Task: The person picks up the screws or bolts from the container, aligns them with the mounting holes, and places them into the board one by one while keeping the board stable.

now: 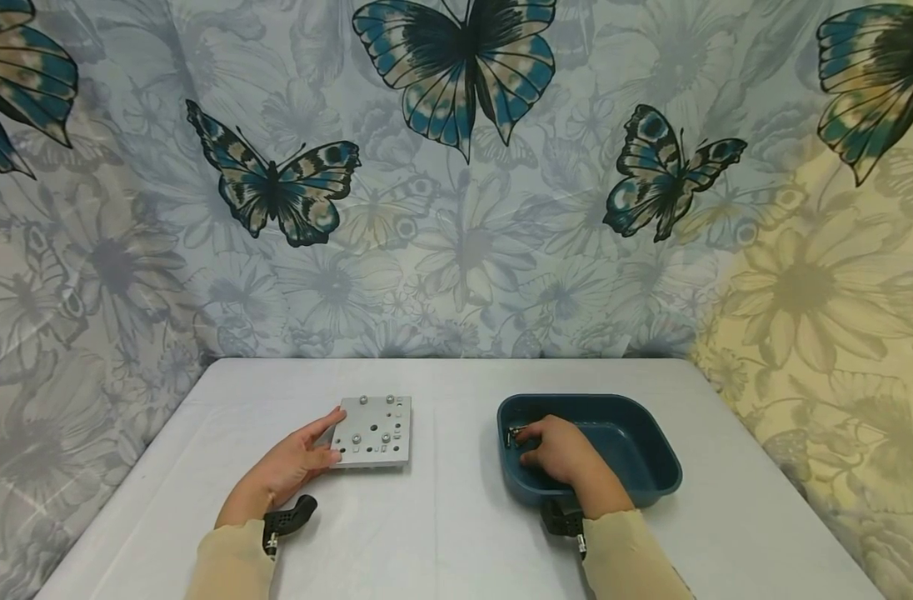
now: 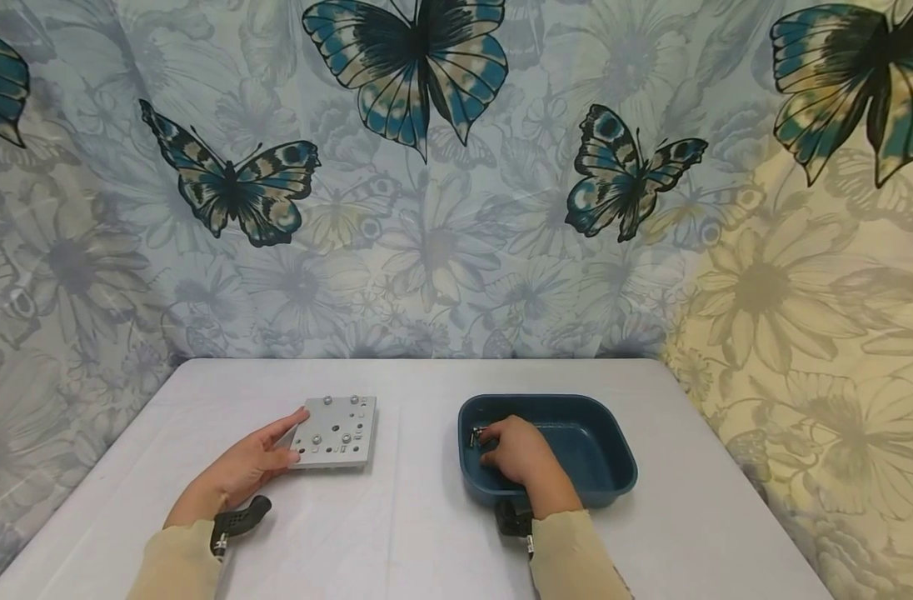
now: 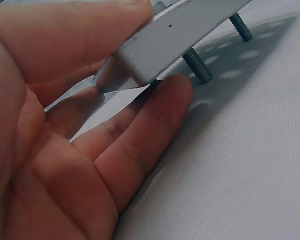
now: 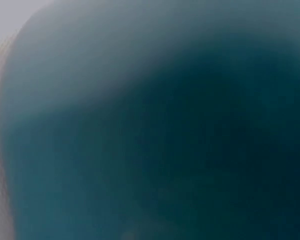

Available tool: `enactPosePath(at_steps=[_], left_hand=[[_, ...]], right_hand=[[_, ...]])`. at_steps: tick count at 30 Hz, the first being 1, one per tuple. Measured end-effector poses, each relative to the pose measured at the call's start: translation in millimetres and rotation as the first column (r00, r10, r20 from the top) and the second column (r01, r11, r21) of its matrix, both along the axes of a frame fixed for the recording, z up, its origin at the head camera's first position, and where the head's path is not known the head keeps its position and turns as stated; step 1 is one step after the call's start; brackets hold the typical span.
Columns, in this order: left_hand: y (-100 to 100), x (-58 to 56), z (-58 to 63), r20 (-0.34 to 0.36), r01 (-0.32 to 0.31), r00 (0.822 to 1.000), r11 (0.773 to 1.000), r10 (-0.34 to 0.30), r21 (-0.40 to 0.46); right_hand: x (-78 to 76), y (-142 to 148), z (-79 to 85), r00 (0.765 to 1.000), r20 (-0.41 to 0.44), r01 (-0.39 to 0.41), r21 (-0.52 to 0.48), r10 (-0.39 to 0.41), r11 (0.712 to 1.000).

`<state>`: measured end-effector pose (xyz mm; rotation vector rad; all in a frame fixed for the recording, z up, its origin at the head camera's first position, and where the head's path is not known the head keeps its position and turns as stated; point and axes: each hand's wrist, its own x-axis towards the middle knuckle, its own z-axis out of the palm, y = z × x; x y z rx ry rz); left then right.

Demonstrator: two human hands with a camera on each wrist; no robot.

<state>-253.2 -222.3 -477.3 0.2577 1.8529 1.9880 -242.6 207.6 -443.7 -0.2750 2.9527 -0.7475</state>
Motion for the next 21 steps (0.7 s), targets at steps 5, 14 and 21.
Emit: enactPosePath(at_steps=[5, 14, 21], left_hand=[[-0.3, 0.3, 0.8, -0.009, 0.003, 1.000, 1.000, -0.003, -0.004], [0.2, -0.5, 0.4, 0.016, -0.019, 1.000, 1.000, 0.019, -0.003], [0.9, -1.8, -0.7, 0.017, -0.027, 0.999, 1.000, 0.027, -0.012]], right_hand=[[1.0, -1.5, 0.1, 0.998, -0.044, -0.033, 0.039, 0.035, 0.999], [0.7, -5.2, 0.2, 0.998, -0.058, -0.028, 0.086, 0.033, 0.996], [-0.1, -7.2, 0.5, 0.997, -0.058, -0.042, 0.102, 0.048, 0.994]])
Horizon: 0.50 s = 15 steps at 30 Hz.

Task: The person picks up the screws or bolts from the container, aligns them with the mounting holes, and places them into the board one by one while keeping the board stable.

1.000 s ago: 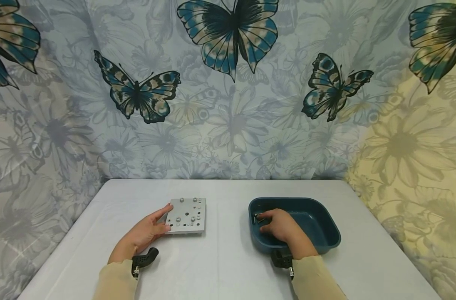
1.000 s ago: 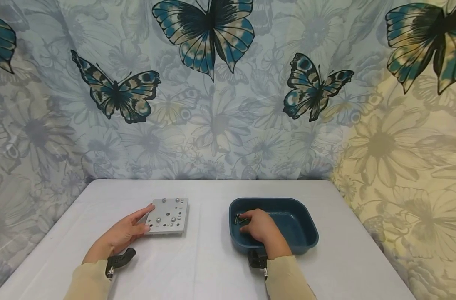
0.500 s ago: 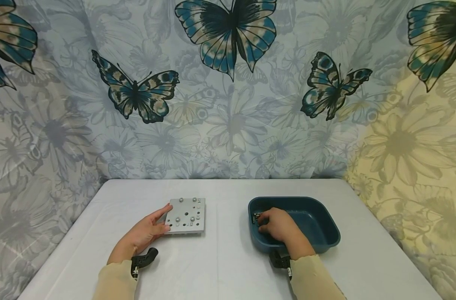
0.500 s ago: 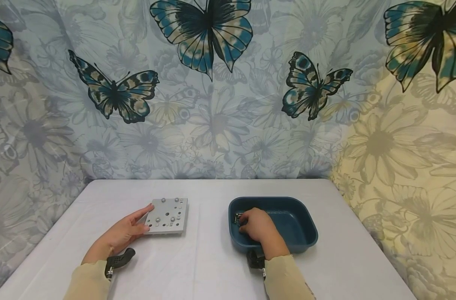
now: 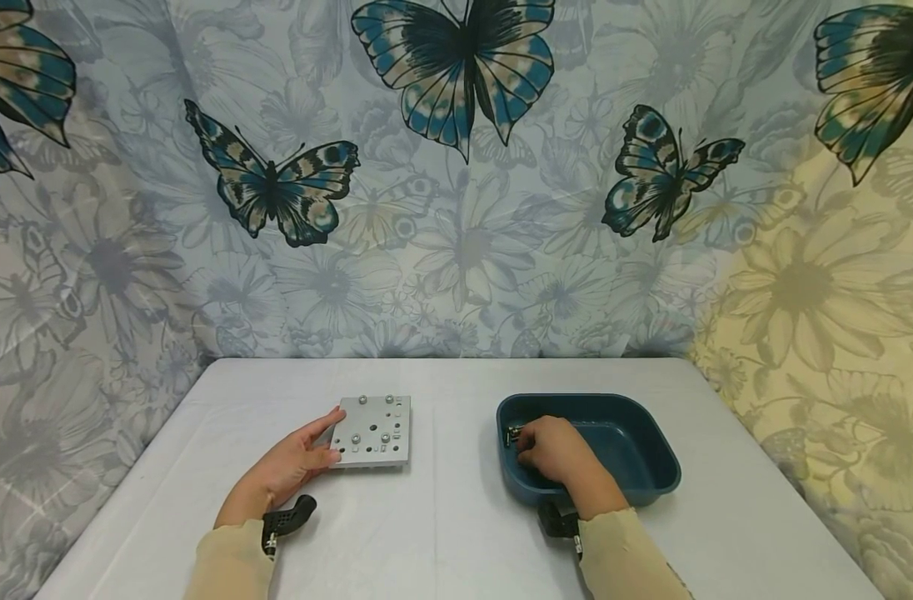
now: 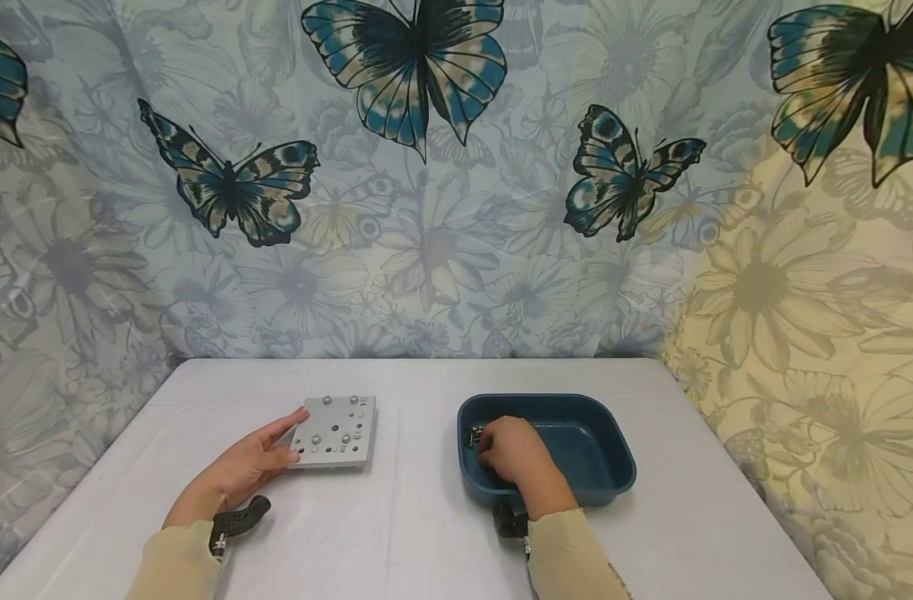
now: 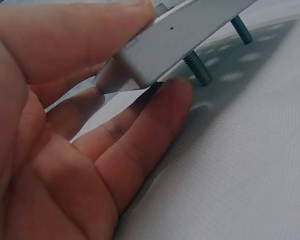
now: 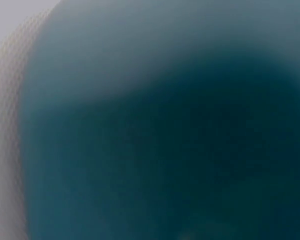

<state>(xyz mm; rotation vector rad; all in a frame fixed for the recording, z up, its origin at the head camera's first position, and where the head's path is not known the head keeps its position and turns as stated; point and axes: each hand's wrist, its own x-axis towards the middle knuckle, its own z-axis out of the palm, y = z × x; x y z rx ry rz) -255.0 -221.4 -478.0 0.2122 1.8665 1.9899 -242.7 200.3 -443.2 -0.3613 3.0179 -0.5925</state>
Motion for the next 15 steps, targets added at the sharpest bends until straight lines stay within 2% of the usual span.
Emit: enactPosePath(at_steps=[11, 15], left_hand=[[-2.4, -0.4, -0.1, -0.009, 0.015, 1.000, 1.000, -0.016, -0.009], [-1.4, 0.0, -0.2, -0.005, 0.023, 1.000, 1.000, -0.023, -0.007]], right_hand=[[4.6, -2.1, 5.9, 0.996, 0.061, 0.060, -0.040, -0.057, 0.997], [7.5, -1.5, 8.1, 0.995, 0.074, 0.065, 0.005, -0.065, 0.998]])
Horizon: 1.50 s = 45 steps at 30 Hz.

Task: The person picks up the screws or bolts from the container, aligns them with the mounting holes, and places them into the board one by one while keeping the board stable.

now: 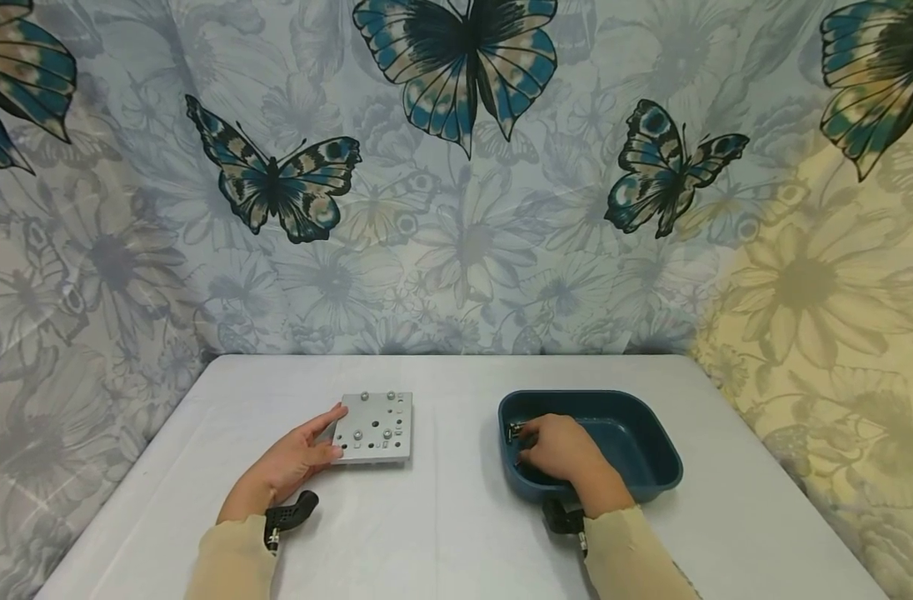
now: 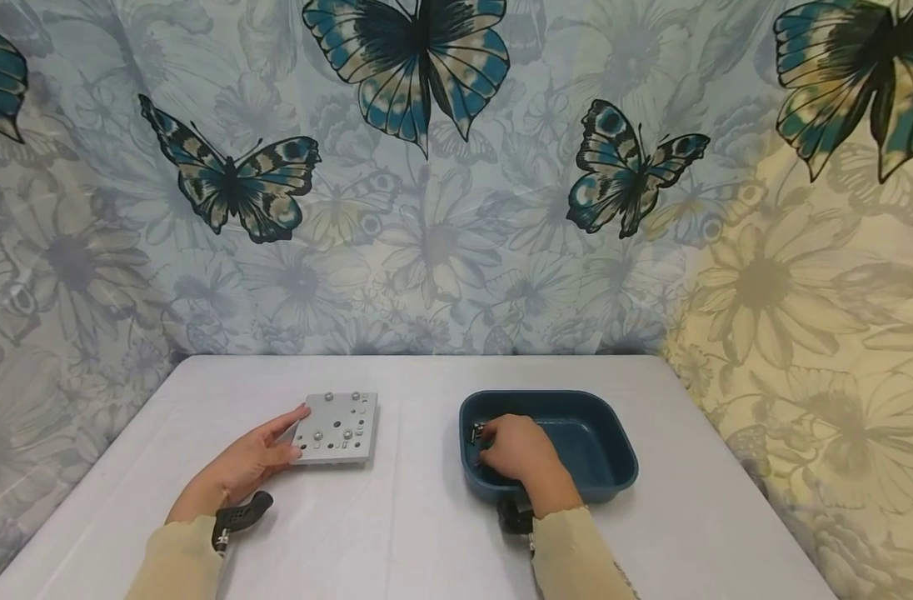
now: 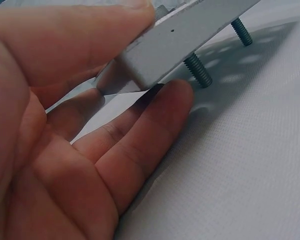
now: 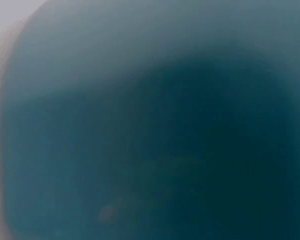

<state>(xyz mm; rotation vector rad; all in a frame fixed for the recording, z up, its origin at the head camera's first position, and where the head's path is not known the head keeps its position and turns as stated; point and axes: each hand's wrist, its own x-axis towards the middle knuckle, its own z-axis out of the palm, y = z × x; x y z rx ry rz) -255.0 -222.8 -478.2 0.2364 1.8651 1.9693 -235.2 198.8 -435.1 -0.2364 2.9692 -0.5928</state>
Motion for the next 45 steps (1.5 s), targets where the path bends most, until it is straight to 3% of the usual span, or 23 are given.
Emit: enactPosePath(at_steps=[8, 18, 25, 38, 45], left_hand=[[0.6, 0.2, 1.4, 0.004, -0.009, 1.000, 1.000, 0.009, -0.001], [-0.2, -1.8, 0.9, -0.001, -0.003, 1.000, 1.000, 0.003, 0.004], [-0.3, -1.8, 0.4, 0.003, -0.009, 1.000, 1.000, 0.009, 0.007], [-1.9, -1.5, -0.7, 0.007, -0.007, 1.000, 1.000, 0.007, -0.005], [-1.0, -1.9, -0.5, 0.007, -0.010, 1.000, 1.000, 0.010, 0.003]], right_hand=[[2.3, -9.4, 0.8, 0.997, -0.048, -0.060, 0.074, 0.064, 0.995], [-1.1, -17.2, 1.6, 0.998, -0.060, -0.017, 0.136, 0.026, 0.991], [-1.8, -16.7, 1.8, 0.999, -0.046, 0.024, 0.117, -0.019, 0.993], [-4.4, -19.6, -0.4, 1.000, -0.010, 0.021, 0.121, -0.020, 0.992], [-3.9, -21.2, -2.3, 0.999, -0.035, 0.046, 0.128, -0.042, 0.991]])
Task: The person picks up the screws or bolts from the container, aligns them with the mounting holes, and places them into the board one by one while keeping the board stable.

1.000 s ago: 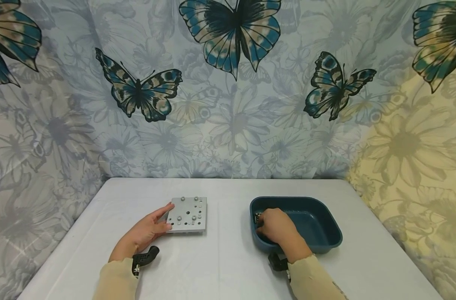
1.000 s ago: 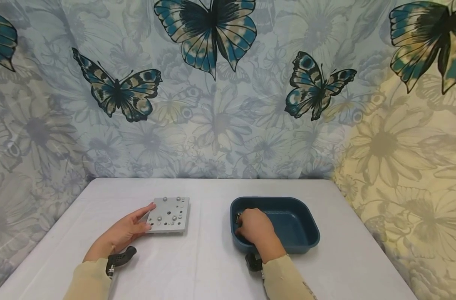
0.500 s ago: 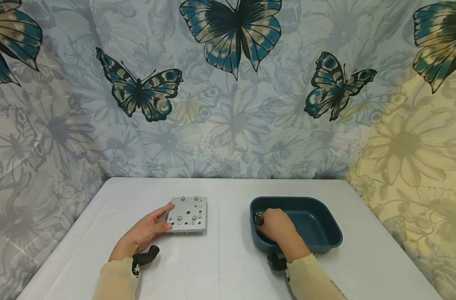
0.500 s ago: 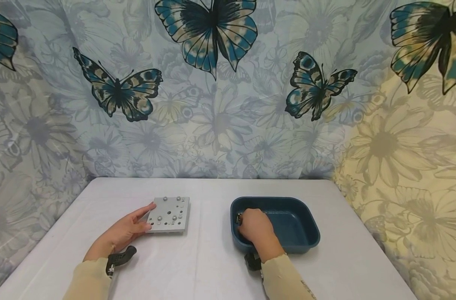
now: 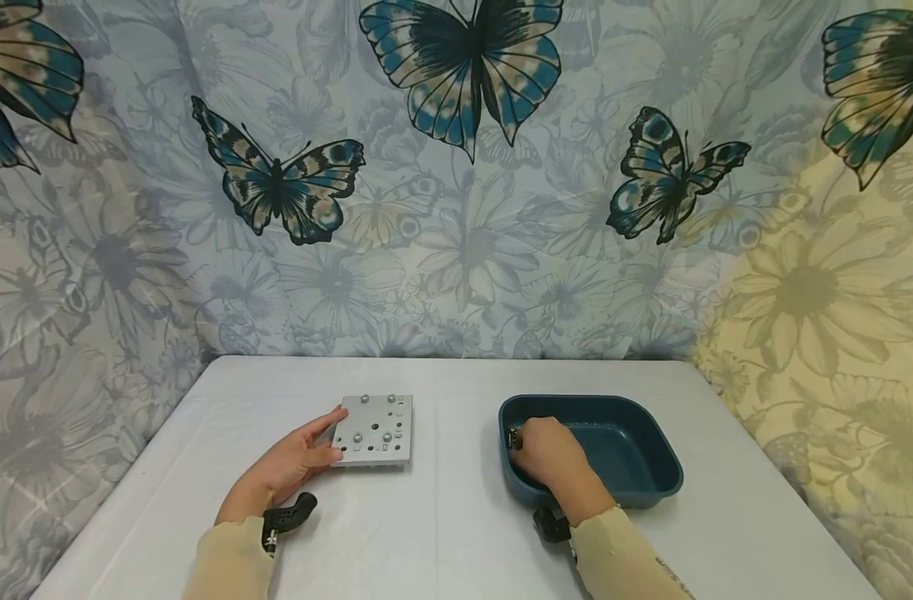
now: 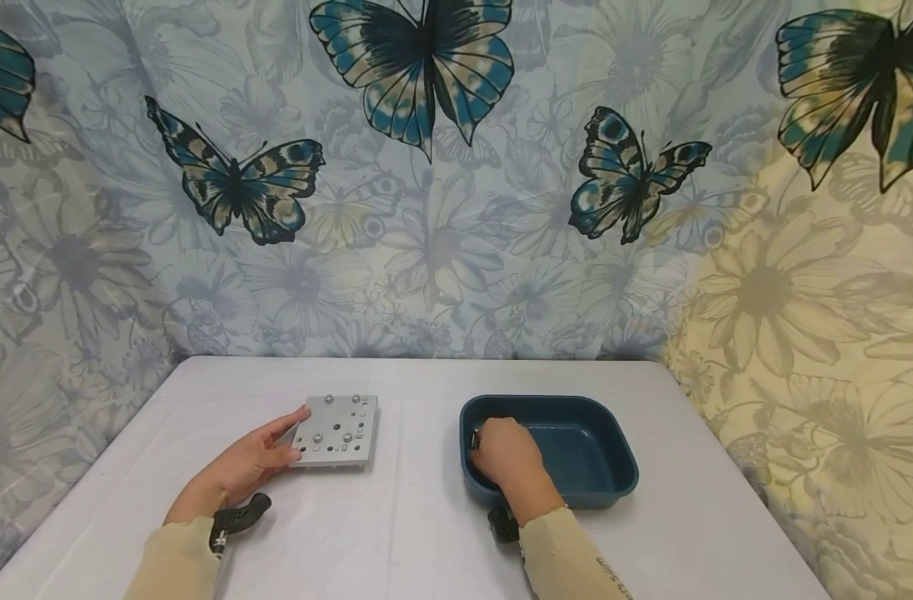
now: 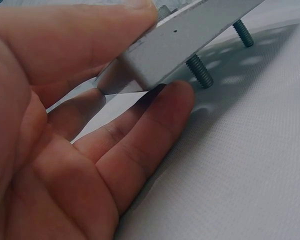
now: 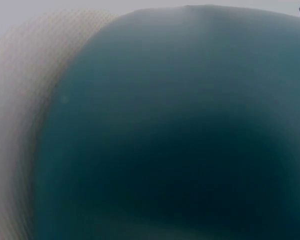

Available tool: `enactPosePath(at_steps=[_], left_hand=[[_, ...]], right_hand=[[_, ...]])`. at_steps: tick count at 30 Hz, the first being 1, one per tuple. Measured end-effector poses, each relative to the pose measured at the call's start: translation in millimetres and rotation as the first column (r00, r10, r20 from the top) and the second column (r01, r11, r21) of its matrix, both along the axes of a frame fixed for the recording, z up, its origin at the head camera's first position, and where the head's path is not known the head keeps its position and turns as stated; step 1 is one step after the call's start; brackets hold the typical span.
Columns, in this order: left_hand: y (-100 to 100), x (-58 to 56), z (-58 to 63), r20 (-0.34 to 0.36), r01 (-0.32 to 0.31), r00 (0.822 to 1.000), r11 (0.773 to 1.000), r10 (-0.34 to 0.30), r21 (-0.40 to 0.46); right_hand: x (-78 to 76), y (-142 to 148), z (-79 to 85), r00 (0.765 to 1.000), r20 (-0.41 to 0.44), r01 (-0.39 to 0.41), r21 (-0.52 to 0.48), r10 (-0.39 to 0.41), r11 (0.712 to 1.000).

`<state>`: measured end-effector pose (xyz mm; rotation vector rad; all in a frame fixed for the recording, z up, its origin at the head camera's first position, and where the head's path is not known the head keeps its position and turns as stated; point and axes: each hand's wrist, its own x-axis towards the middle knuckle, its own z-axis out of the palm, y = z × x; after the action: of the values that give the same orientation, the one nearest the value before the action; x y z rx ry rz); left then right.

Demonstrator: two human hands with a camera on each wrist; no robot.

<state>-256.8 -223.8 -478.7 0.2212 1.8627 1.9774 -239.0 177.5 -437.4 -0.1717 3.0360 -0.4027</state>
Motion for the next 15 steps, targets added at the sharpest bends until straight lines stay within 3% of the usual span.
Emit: enactPosePath(at_steps=[7, 15], left_hand=[[-0.1, 1.0, -0.2, 0.004, -0.007, 1.000, 1.000, 0.007, -0.007], [-0.2, 1.2, -0.6, -0.007, 0.006, 1.000, 1.000, -0.006, 0.004]], right_hand=[[1.4, -0.1, 2.4, 1.000, 0.005, -0.006, 0.052, 0.005, 0.999], [1.9, 1.8, 2.7, 0.997, -0.025, -0.077, 0.055, 0.079, 0.996]])
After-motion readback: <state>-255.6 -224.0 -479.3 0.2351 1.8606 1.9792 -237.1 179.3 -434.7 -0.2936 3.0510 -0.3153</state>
